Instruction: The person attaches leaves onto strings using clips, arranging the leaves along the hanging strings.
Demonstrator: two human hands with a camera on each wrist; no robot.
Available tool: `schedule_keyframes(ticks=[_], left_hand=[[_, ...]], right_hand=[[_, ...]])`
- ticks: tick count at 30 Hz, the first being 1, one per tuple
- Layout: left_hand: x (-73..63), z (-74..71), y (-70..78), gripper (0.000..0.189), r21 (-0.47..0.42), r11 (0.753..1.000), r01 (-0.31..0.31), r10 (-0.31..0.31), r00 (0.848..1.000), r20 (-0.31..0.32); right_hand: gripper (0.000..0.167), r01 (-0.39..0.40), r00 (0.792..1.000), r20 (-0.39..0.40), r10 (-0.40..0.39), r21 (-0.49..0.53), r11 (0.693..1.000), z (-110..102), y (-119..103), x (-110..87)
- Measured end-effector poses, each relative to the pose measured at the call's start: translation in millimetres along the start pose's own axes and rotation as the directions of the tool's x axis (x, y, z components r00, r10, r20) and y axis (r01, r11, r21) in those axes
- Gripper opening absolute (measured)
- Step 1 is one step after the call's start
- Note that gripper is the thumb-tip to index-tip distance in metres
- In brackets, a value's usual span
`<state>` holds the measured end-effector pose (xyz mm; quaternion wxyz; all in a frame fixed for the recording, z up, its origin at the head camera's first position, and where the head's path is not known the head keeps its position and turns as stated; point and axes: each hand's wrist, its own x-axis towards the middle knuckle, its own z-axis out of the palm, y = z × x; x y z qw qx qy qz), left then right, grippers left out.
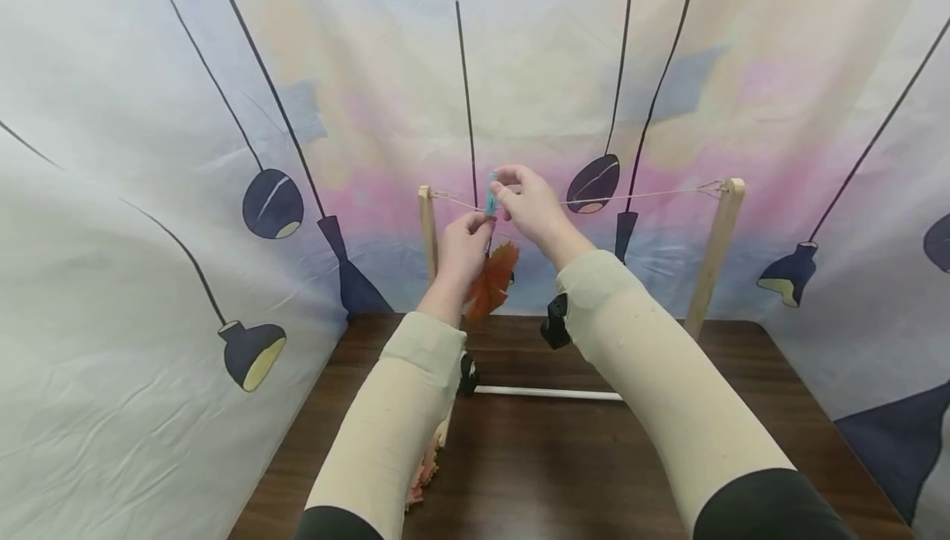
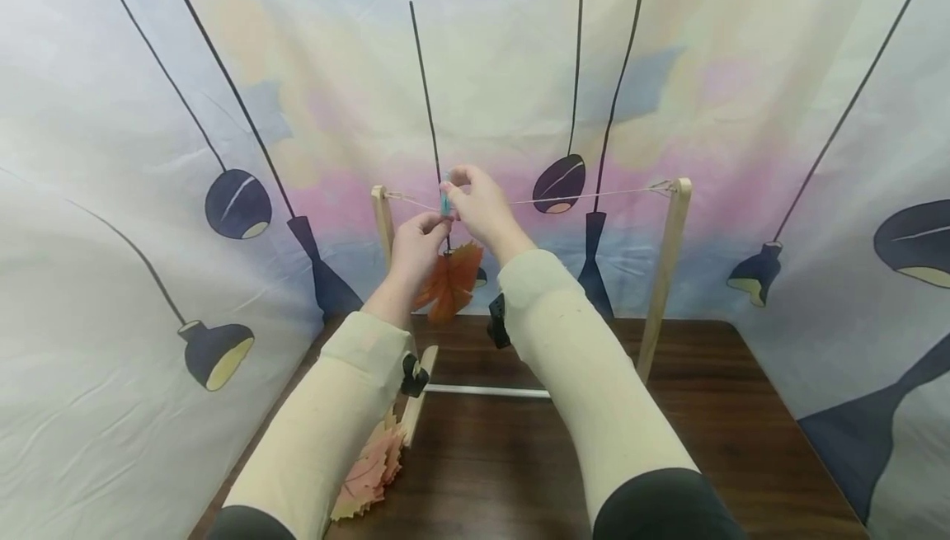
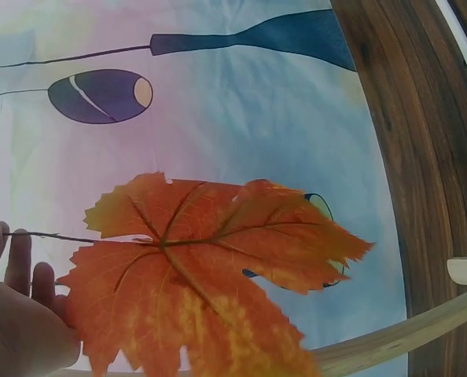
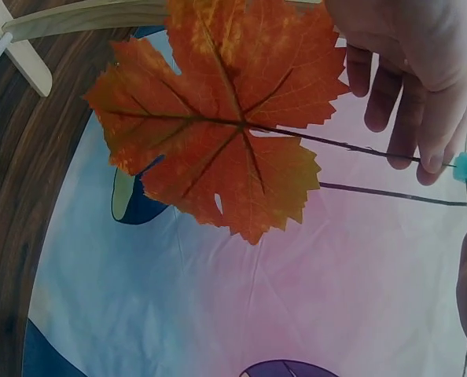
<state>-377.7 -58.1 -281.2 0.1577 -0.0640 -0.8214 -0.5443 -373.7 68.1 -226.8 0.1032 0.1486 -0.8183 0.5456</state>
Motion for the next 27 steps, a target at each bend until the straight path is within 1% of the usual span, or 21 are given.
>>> schedule_keyframes(ticks=[5,10,12,19,24,27], left_hand=[[-2.3,-0.2,-3.4,0.028,-0.033,0.999,0.013,-0.012,1.000,0.020],[-4.2,-1.9,-9.0,0.030,-0.029,0.999,0.037,-0.036,0.999,0.039],[-4.1,-2.9,-10.1,0.028,-0.027,0.999,0.032,-0.031,0.999,0.037],[-4.5,-8.1,-9.7,0.028,-0.028,1.000,0.003,-0.002,1.000,0.019],[-4.6,-11.6,-4.5,0.028,-0.051,0.999,-0.008,0.008,1.000,-0.005],[-5.3,-12.9,-1.5,0.028,-0.060,0.998,-0.019,0.019,1.000,-0.007]], right_hand=[[0.040,0.016,1.000,0.017,-0.015,-0.004,1.000,-2,2,-1.2],[0.043,0.020,0.999,0.048,-0.018,-0.045,0.999,-5,5,-2.5],[0.044,0.026,0.998,0.051,-0.023,-0.047,0.999,-7,6,-2.6],[0.049,0.028,0.999,0.024,-0.027,-0.047,0.998,-15,6,-6.1],[0.051,0.026,1.000,0.003,-0.026,-0.057,0.998,-19,7,-9.1],[0.051,0.017,1.000,-0.016,-0.018,-0.066,0.998,-20,8,-10.5]])
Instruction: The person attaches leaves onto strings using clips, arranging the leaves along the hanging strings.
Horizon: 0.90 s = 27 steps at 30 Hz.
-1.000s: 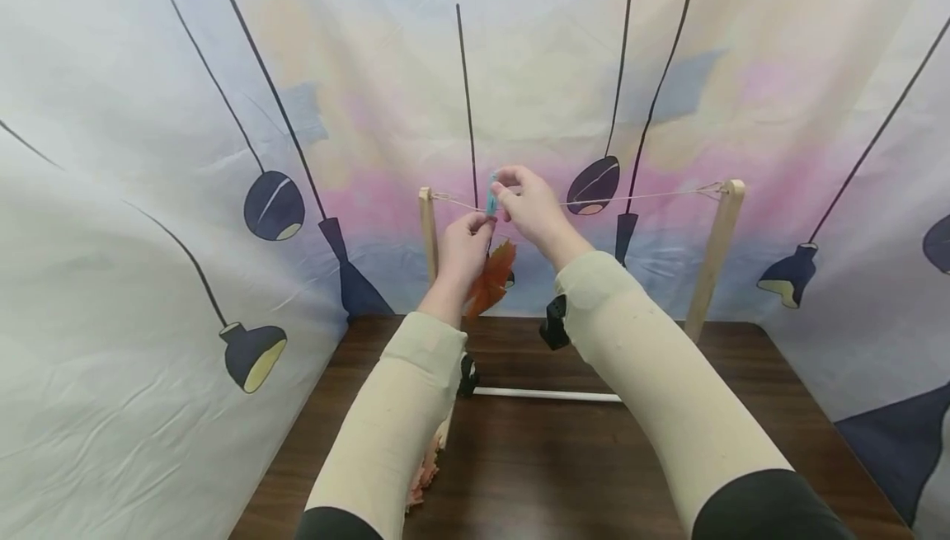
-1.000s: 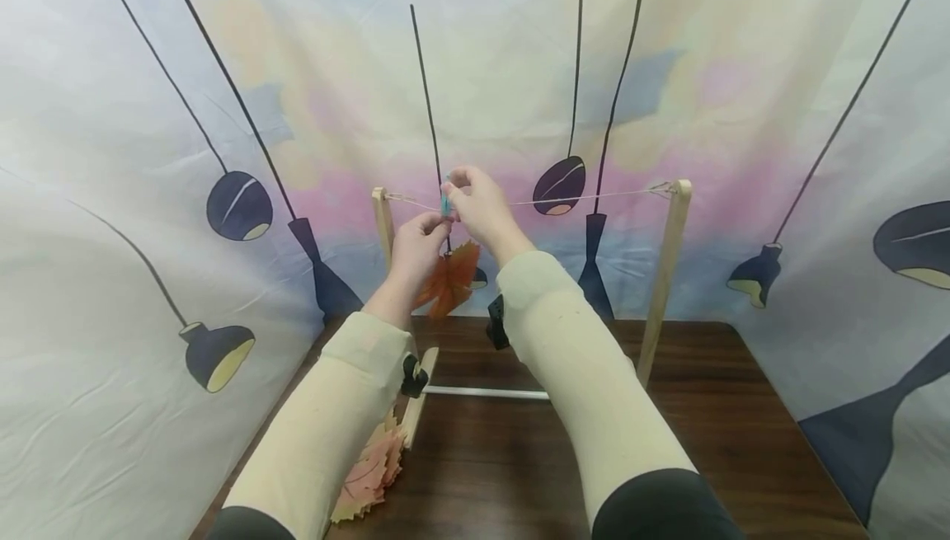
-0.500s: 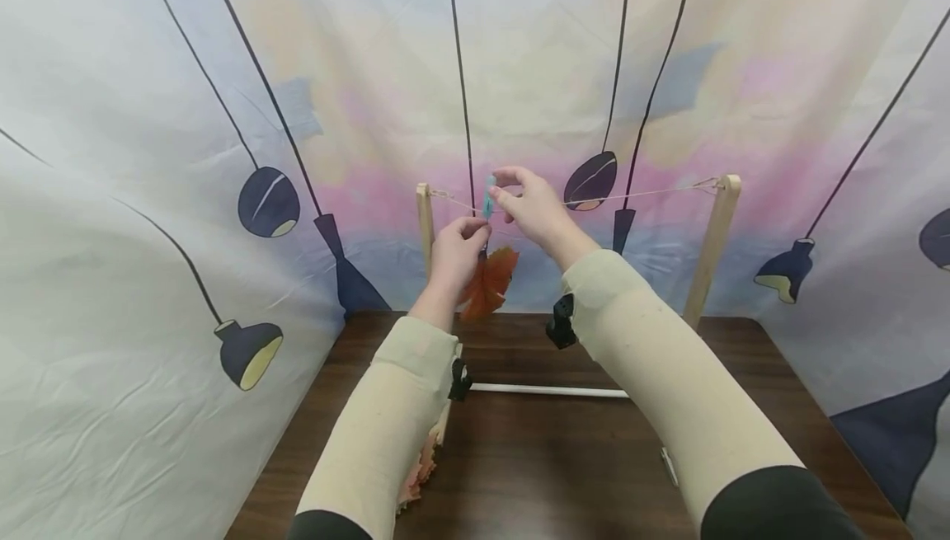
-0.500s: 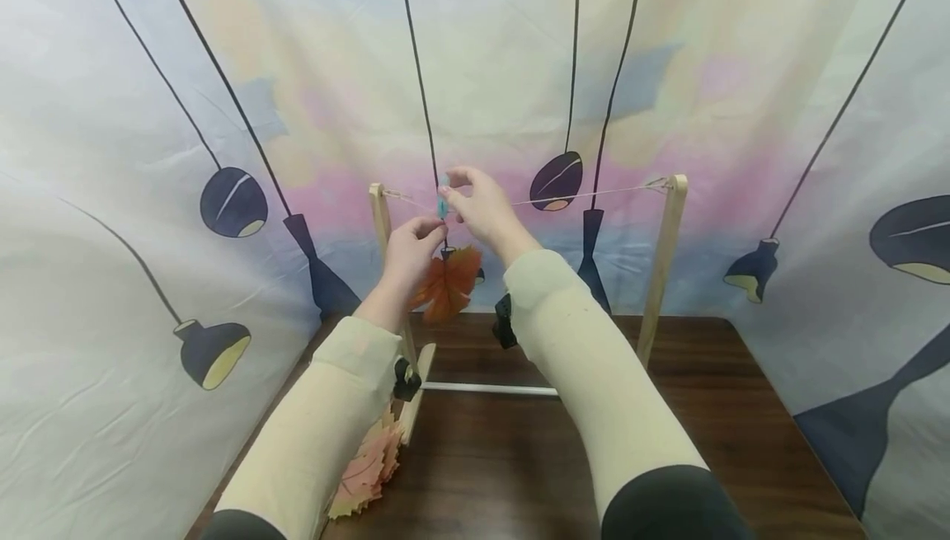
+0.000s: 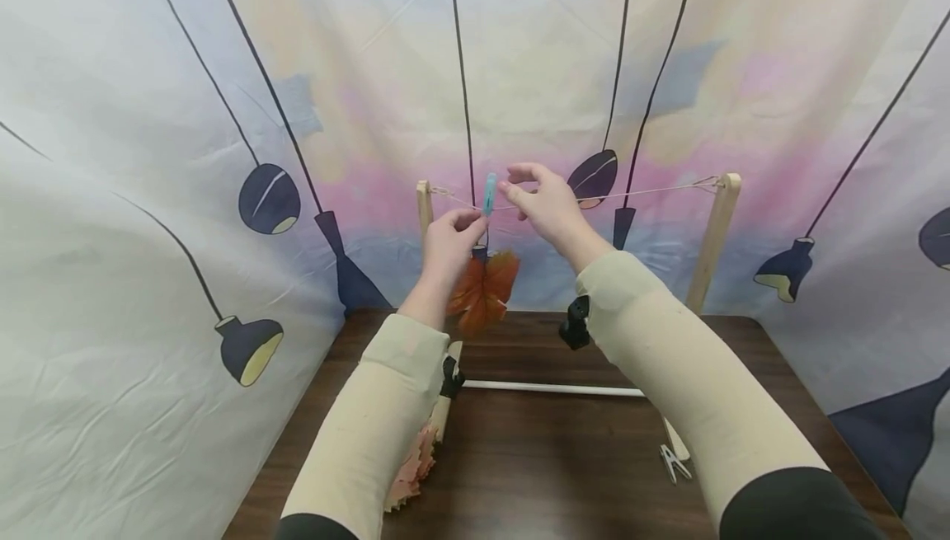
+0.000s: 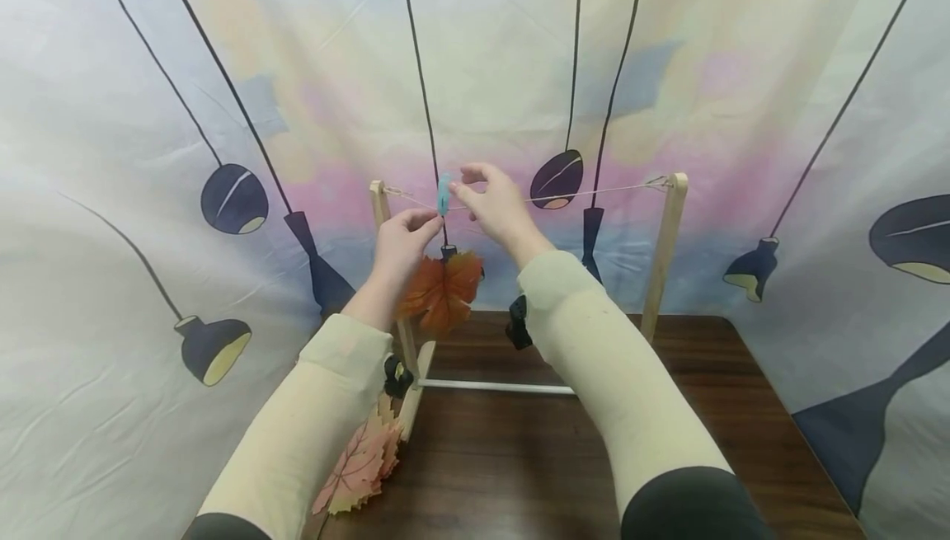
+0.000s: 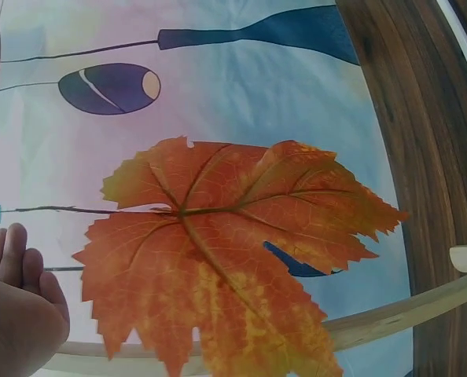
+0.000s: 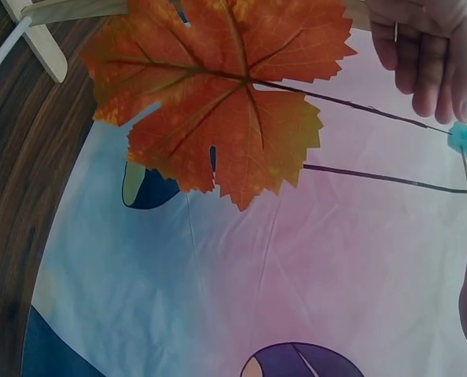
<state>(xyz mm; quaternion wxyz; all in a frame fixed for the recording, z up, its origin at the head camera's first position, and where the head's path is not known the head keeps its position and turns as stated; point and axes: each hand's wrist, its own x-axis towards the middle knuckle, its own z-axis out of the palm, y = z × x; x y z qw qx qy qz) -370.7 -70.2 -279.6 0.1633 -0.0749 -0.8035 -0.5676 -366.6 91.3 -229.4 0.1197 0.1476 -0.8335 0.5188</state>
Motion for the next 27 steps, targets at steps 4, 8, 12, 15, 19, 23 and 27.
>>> schedule_keyframes(ticks=[4,8,12,15,19,23,27], left_hand=[[-0.9,-1.7,3.6,0.029,-0.002,1.000,-0.016,0.016,1.000,0.004],[-2.1,-3.1,7.0,0.031,-0.008,1.000,-0.020,0.020,1.000,0.005],[-3.6,-3.5,11.9,0.033,-0.029,0.999,-0.020,0.020,1.000,0.002],[-4.6,-2.9,14.7,0.033,-0.033,0.999,-0.029,0.029,1.000,0.003],[-6.5,-2.6,15.1,0.031,-0.020,0.999,-0.034,0.034,0.999,0.018],[-8.8,-3.1,12.5,0.030,-0.032,0.999,-0.041,0.042,0.999,0.028],[-11.0,-4.6,8.6,0.031,-0.066,0.997,-0.048,0.048,0.999,0.008]], right_hand=[[0.047,0.011,0.999,-0.040,-0.011,0.003,1.000,-2,2,-1.2],[0.043,0.025,0.996,-0.081,-0.024,0.013,1.000,-4,5,-4.2],[0.044,0.025,0.995,-0.101,-0.022,0.029,0.999,-7,10,-8.9],[0.048,0.024,0.995,-0.099,-0.022,0.024,0.999,-9,15,-13.2],[0.050,0.031,0.996,-0.086,-0.031,-0.002,1.000,-10,21,-18.6],[0.049,0.047,0.995,-0.088,-0.051,-0.036,0.998,-9,26,-22.9],[0.048,0.057,0.994,-0.094,-0.063,-0.065,0.996,-8,29,-25.8]])
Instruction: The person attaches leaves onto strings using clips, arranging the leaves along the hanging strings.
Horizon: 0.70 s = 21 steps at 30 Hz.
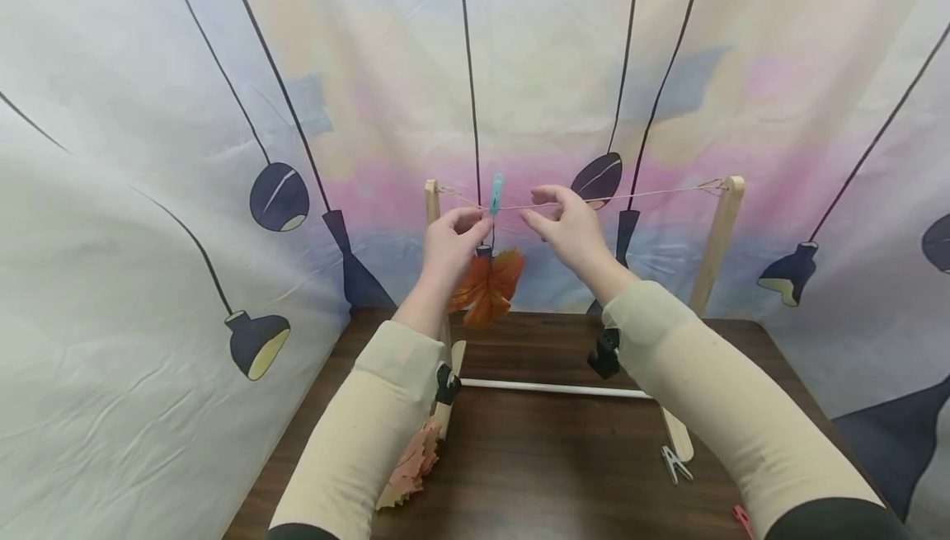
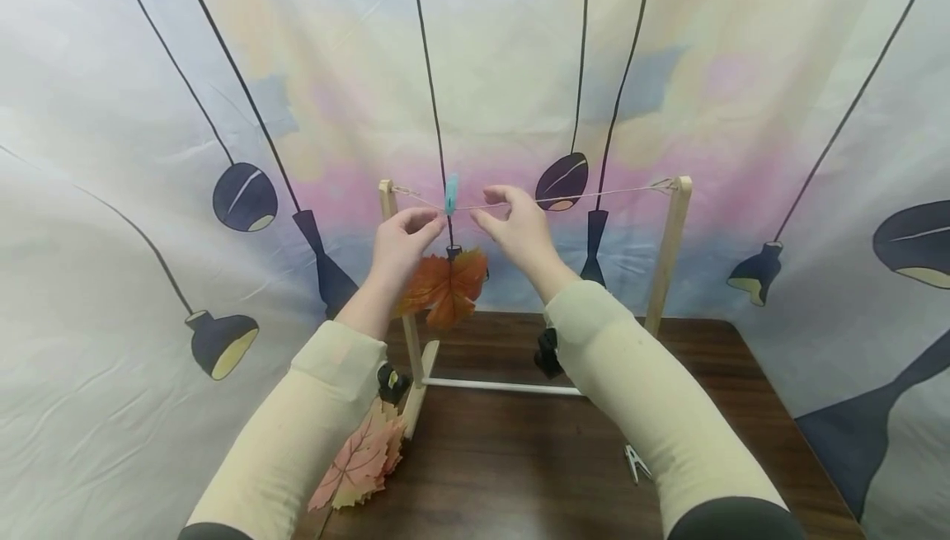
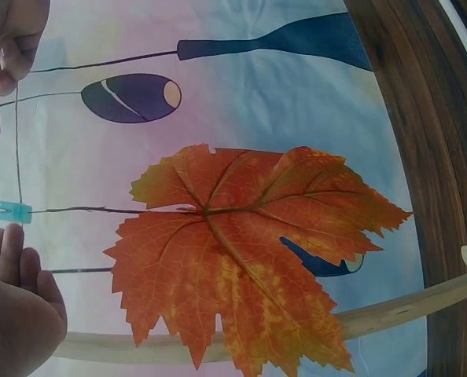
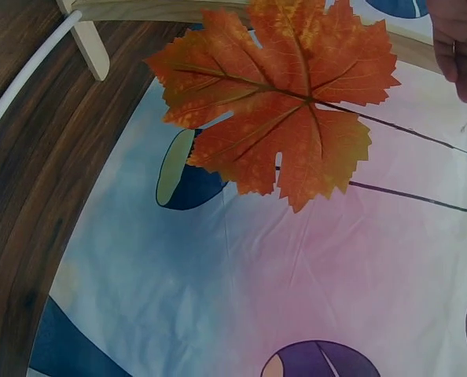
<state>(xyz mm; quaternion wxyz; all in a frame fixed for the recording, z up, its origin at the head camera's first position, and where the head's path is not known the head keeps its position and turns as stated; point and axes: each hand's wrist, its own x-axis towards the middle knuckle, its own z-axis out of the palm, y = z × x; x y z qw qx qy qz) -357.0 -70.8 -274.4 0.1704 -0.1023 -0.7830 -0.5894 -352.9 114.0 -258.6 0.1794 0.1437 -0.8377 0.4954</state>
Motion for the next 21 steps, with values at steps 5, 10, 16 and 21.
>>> schedule_keyframes(ticks=[5,10,16,21], left_hand=[[-3.1,-2.2,-4.5,0.033,-0.034,0.999,0.006,-0.007,1.000,-0.025],[-6.7,-4.0,-8.1,0.033,-0.046,0.999,-0.004,0.002,0.999,-0.039],[-12.4,-3.5,-15.2,0.030,-0.039,0.999,0.004,-0.005,0.999,-0.050],[-17.3,-5.4,-20.6,0.028,-0.050,0.999,0.011,-0.014,0.998,-0.061]], right_hand=[[0.047,0.002,1.000,-0.002,-0.002,-0.008,1.000,-1,4,-4.2],[0.045,-0.008,1.000,0.005,0.008,-0.015,1.000,-5,11,-10.2],[0.045,-0.022,1.000,0.008,0.022,-0.022,1.000,-9,21,-19.3],[0.047,-0.021,0.999,0.030,0.021,-0.011,1.000,-8,29,-26.3]])
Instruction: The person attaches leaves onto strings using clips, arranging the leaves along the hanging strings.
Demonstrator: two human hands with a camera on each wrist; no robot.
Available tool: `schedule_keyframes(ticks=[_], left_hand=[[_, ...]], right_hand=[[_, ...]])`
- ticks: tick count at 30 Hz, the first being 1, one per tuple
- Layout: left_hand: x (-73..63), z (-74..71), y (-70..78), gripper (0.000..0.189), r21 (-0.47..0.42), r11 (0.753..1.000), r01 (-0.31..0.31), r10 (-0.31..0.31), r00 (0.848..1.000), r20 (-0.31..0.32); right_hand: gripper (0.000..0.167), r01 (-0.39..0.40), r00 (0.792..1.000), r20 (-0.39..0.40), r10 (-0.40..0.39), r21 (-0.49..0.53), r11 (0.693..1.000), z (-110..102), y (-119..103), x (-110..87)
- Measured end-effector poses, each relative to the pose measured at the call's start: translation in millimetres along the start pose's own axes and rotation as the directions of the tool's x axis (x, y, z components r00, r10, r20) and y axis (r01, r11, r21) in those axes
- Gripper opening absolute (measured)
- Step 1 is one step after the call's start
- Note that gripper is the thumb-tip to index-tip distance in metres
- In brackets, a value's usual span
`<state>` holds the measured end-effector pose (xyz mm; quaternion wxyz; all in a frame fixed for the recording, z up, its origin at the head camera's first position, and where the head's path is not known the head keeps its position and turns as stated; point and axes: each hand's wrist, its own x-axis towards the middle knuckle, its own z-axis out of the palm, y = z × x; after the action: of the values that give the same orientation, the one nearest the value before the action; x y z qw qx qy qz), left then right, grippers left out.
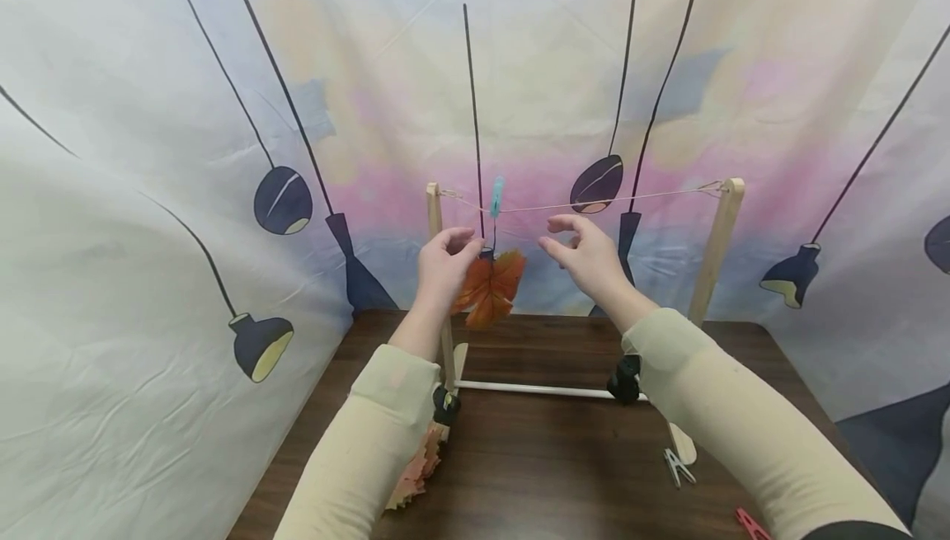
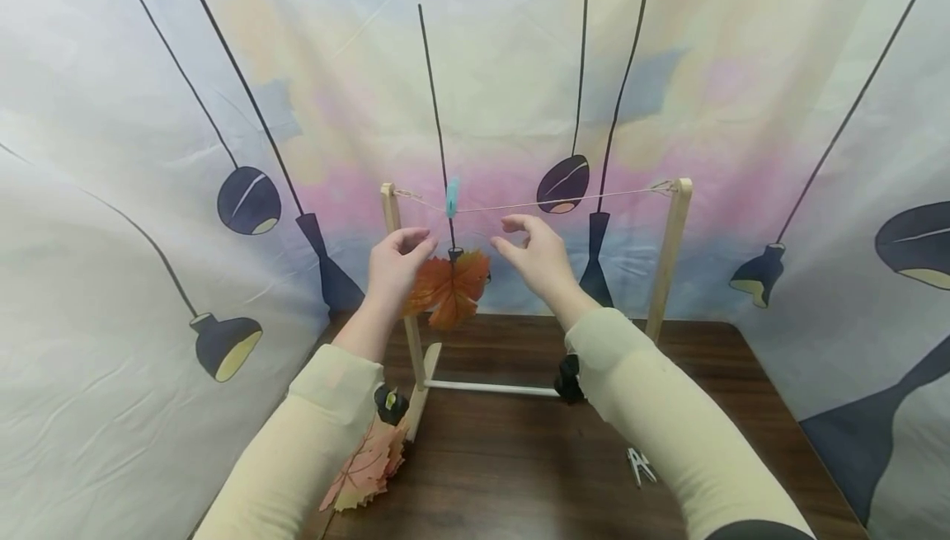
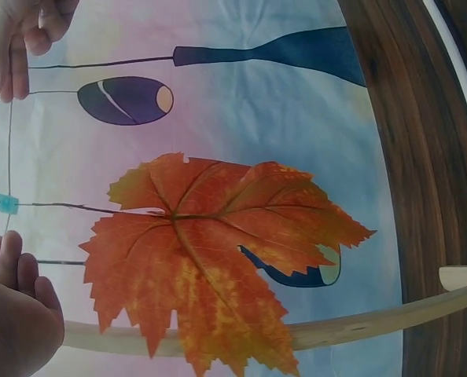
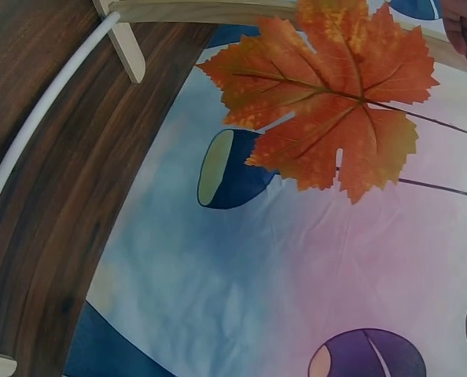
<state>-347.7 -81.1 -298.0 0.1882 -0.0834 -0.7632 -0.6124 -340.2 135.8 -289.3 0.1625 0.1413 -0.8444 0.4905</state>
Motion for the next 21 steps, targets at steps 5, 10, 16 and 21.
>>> schedule_keyframes(ticks=[5,10,16,21], left_hand=[[-2.4,-4.0,-6.2,0.028,0.000,1.000,0.011,-0.011,1.000,-0.026],[-5.3,-9.4,-14.5,0.028,-0.018,1.000,0.024,-0.025,0.998,-0.056],[-11.0,-15.2,-24.6,0.027,-0.045,0.998,0.045,-0.050,0.993,-0.104],[-15.2,-17.3,-34.0,0.026,-0.052,0.997,0.049,-0.055,0.991,-0.121]], right_hand=[[0.047,-0.011,1.000,0.006,0.011,-0.005,1.000,2,7,-4.8],[0.046,-0.034,0.999,0.015,0.034,0.000,0.999,3,14,-11.6],[0.045,-0.059,0.998,0.020,0.059,-0.001,0.998,4,26,-19.7],[0.045,-0.071,0.997,0.016,0.071,-0.013,0.997,6,34,-24.7]])
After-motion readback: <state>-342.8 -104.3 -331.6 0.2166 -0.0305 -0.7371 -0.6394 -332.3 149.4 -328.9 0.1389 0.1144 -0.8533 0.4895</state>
